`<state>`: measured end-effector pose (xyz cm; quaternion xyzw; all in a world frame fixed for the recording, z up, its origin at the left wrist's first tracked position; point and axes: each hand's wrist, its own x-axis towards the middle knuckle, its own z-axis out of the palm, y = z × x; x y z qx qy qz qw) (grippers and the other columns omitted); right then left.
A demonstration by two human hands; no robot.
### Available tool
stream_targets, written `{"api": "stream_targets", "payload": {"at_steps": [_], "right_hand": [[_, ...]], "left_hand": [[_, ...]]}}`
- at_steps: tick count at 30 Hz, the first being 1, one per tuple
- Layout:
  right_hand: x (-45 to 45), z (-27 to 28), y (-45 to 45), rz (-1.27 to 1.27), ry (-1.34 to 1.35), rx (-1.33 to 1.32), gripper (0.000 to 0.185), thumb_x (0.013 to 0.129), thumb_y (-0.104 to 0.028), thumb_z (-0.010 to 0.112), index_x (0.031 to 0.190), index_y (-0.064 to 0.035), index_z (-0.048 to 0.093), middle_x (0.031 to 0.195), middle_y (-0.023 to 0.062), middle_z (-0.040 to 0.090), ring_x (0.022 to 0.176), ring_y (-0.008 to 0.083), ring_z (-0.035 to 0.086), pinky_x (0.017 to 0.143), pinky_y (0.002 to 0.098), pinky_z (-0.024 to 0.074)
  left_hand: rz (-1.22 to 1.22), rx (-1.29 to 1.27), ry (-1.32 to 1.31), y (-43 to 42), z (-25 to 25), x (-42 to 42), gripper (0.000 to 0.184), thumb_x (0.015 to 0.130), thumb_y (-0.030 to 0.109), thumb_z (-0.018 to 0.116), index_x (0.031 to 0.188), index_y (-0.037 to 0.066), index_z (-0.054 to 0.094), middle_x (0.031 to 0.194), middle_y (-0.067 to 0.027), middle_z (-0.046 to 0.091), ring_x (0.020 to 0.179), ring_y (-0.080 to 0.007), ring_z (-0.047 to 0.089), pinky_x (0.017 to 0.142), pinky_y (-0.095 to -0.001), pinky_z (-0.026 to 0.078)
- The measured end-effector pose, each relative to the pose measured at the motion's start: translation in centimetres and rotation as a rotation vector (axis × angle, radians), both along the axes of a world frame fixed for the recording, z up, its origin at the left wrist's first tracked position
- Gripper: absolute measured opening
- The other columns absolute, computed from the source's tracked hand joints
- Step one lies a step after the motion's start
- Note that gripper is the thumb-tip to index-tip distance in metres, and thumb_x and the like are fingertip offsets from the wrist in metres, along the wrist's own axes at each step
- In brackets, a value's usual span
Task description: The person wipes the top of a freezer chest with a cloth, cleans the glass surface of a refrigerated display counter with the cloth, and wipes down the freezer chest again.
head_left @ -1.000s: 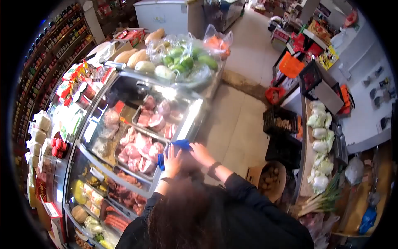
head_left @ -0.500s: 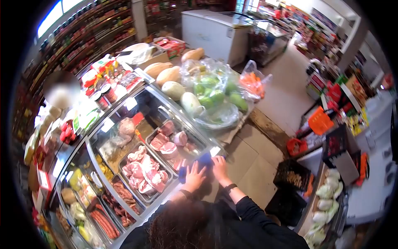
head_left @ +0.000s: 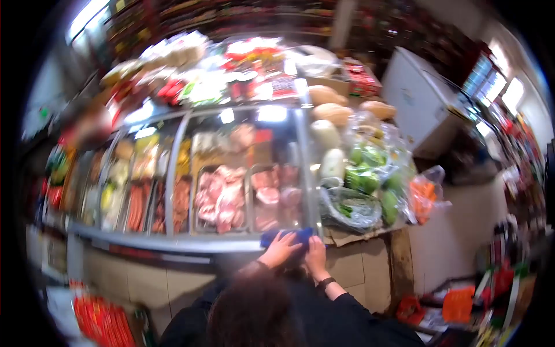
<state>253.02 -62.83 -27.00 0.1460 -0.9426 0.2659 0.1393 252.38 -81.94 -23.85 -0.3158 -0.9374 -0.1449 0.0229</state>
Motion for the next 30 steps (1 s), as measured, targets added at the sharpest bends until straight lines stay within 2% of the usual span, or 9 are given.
{"api": "stream_targets", "payload": {"at_steps": [6, 8, 10, 12, 13, 22, 25, 29, 30], "right_hand": [[-0.5, -1.1, 0.9, 0.159, -0.039, 0.128, 0.052, 0.079, -0.004, 0.055, 0.130, 0.0015, 0.043, 0.131, 0.0172, 0.048, 0.126, 0.0344, 0.042, 0.105, 0.0434, 0.0307], [-0.3, -1.4, 1.2, 0.229, -0.046, 0.140, 0.054, 0.078, -0.003, 0.055, 0.130, 0.0020, 0.042, 0.133, 0.0174, 0.046, 0.127, 0.0343, 0.041, 0.106, 0.0434, 0.0295], [-0.8, -0.9, 1.6, 0.282, -0.046, 0.165, 0.067, 0.072, -0.002, 0.063, 0.134, 0.0009, 0.038, 0.134, 0.0175, 0.044, 0.127, 0.0351, 0.039, 0.107, 0.0434, 0.0277], [-0.6, -0.4, 1.5, 0.282, -0.075, 0.188, 0.066, 0.071, 0.000, 0.059, 0.134, 0.0007, 0.038, 0.134, 0.0174, 0.044, 0.127, 0.0351, 0.039, 0.108, 0.0430, 0.0271], [-0.7, -0.3, 1.3, 0.274, -0.062, 0.172, 0.060, 0.072, 0.001, 0.054, 0.131, 0.0022, 0.041, 0.134, 0.0186, 0.045, 0.126, 0.0364, 0.040, 0.106, 0.0438, 0.0297], [-0.7, 1.2, -1.6, 0.359, -0.053, 0.140, 0.058, 0.075, 0.006, 0.050, 0.132, 0.0035, 0.041, 0.135, 0.0223, 0.045, 0.127, 0.0393, 0.041, 0.108, 0.0457, 0.0309], [-1.1, 1.7, -5.1, 0.555, -0.064, 0.092, 0.057, 0.080, 0.006, 0.050, 0.136, 0.0004, 0.039, 0.139, 0.0232, 0.042, 0.126, 0.0401, 0.042, 0.105, 0.0443, 0.0348], [-1.5, 0.2, -11.3, 0.704, -0.071, 0.107, 0.060, 0.078, 0.008, 0.048, 0.137, 0.0008, 0.037, 0.142, 0.0213, 0.037, 0.132, 0.0386, 0.036, 0.111, 0.0451, 0.0307], [-1.2, 0.4, -13.1, 0.718, -0.067, 0.108, 0.060, 0.078, 0.008, 0.048, 0.137, 0.0008, 0.037, 0.142, 0.0213, 0.037, 0.132, 0.0386, 0.036, 0.111, 0.0451, 0.0307]], "left_hand": [[0.340, 0.097, 0.094, 3.0, -1.3, 2.9, 0.035, 0.084, 0.015, 0.054, 0.118, 0.016, 0.060, 0.130, -0.0173, 0.051, 0.124, -0.0303, 0.045, 0.106, -0.0513, 0.030], [0.426, 0.090, 0.096, 3.5, 0.3, 3.3, 0.033, 0.084, 0.016, 0.053, 0.115, 0.015, 0.061, 0.125, -0.0148, 0.054, 0.118, -0.0283, 0.049, 0.101, -0.0477, 0.034], [0.486, 0.069, 0.187, 3.4, 0.5, 3.2, 0.028, 0.083, 0.017, 0.053, 0.109, 0.011, 0.060, 0.108, -0.0063, 0.057, 0.103, -0.0214, 0.053, 0.087, -0.0366, 0.040], [0.553, -0.034, 0.105, 3.6, 0.6, 2.9, 0.020, 0.082, 0.017, 0.053, 0.100, 0.011, 0.058, 0.095, -0.0020, 0.055, 0.095, -0.0186, 0.052, 0.079, -0.0317, 0.040], [0.573, 0.013, 0.229, 3.6, 0.5, 2.7, 0.014, 0.082, 0.017, 0.054, 0.095, 0.011, 0.055, 0.088, -0.0010, 0.052, 0.089, -0.0177, 0.052, 0.074, -0.0298, 0.040], [0.662, 0.020, 0.165, 1.3, -0.6, 2.6, 0.022, 0.082, 0.017, 0.054, 0.101, 0.007, 0.055, 0.092, -0.0073, 0.055, 0.089, -0.0229, 0.054, 0.070, -0.0324, 0.045], [0.748, -0.051, 0.161, -2.2, -0.3, 4.8, 0.025, 0.080, 0.017, 0.056, 0.103, 0.007, 0.053, 0.092, -0.0062, 0.053, 0.090, -0.0221, 0.054, 0.071, -0.0320, 0.045], [0.925, -0.057, 0.156, -7.1, -1.5, 8.2, 0.026, 0.078, 0.013, 0.058, 0.103, 0.006, 0.052, 0.092, -0.0069, 0.052, 0.087, -0.0202, 0.055, 0.061, -0.0251, 0.052], [0.931, -0.014, 0.115, -8.7, -1.9, 9.3, 0.032, 0.079, 0.013, 0.058, 0.110, 0.004, 0.052, 0.093, -0.0085, 0.053, 0.088, -0.0225, 0.055, 0.063, -0.0273, 0.053]]}}
